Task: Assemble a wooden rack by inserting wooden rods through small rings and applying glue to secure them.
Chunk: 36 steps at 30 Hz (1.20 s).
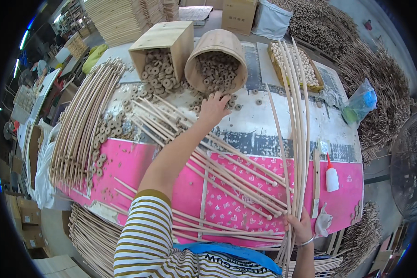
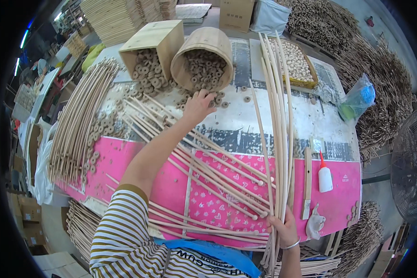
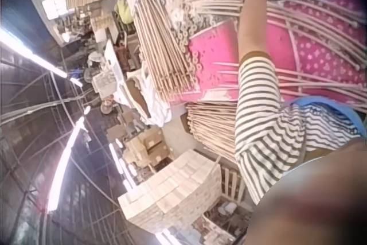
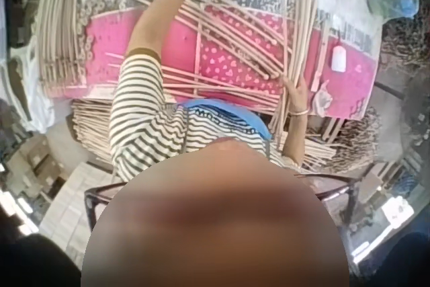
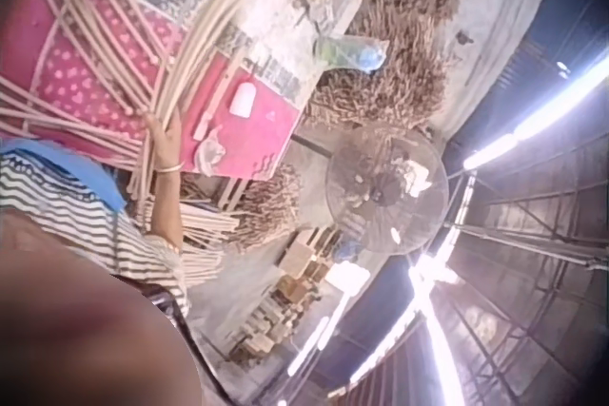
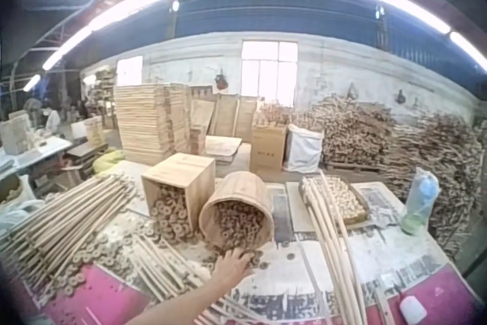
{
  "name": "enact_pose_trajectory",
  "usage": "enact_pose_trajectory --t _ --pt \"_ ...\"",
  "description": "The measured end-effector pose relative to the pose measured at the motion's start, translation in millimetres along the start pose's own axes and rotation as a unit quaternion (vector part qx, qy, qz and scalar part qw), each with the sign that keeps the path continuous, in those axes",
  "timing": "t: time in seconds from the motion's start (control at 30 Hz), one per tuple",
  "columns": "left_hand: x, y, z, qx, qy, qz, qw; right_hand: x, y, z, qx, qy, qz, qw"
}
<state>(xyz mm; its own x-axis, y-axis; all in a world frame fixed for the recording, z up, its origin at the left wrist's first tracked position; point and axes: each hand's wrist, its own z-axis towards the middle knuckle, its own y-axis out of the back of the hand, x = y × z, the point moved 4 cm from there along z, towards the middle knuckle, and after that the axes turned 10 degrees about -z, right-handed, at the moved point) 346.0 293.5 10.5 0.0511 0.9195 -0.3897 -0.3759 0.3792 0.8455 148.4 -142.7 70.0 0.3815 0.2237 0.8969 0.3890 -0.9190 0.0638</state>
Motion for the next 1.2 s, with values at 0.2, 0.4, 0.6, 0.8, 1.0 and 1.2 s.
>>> enact_pose_trajectory --t 0.2,0.4,0.6,0.8,1.0,1.2 --pt "16 -24 9 -0.024 -0.029 0.135 0.990 -6 5 3 -0.036 -0.026 0.057 0.997" --pt "25 -21 6 -0.047 -0.061 0.118 0.990 -18 9 10 -0.028 -0.047 0.064 0.996" --pt "40 -17 15 -0.011 0.010 -0.019 1.000 -24 6 14 -0.008 -0.041 0.094 0.995" --pt "83 -11 28 -0.098 0.191 -0.514 0.830 -20 -2 12 0.014 -0.054 0.080 0.995" --pt "79 4 24 -0.034 0.374 -0.792 0.482 -15 -8 13 0.035 -0.053 0.066 0.996" --pt "49 33 6 0.032 0.310 -0.830 0.462 -10 -26 11 0.116 -0.057 0.037 0.991"
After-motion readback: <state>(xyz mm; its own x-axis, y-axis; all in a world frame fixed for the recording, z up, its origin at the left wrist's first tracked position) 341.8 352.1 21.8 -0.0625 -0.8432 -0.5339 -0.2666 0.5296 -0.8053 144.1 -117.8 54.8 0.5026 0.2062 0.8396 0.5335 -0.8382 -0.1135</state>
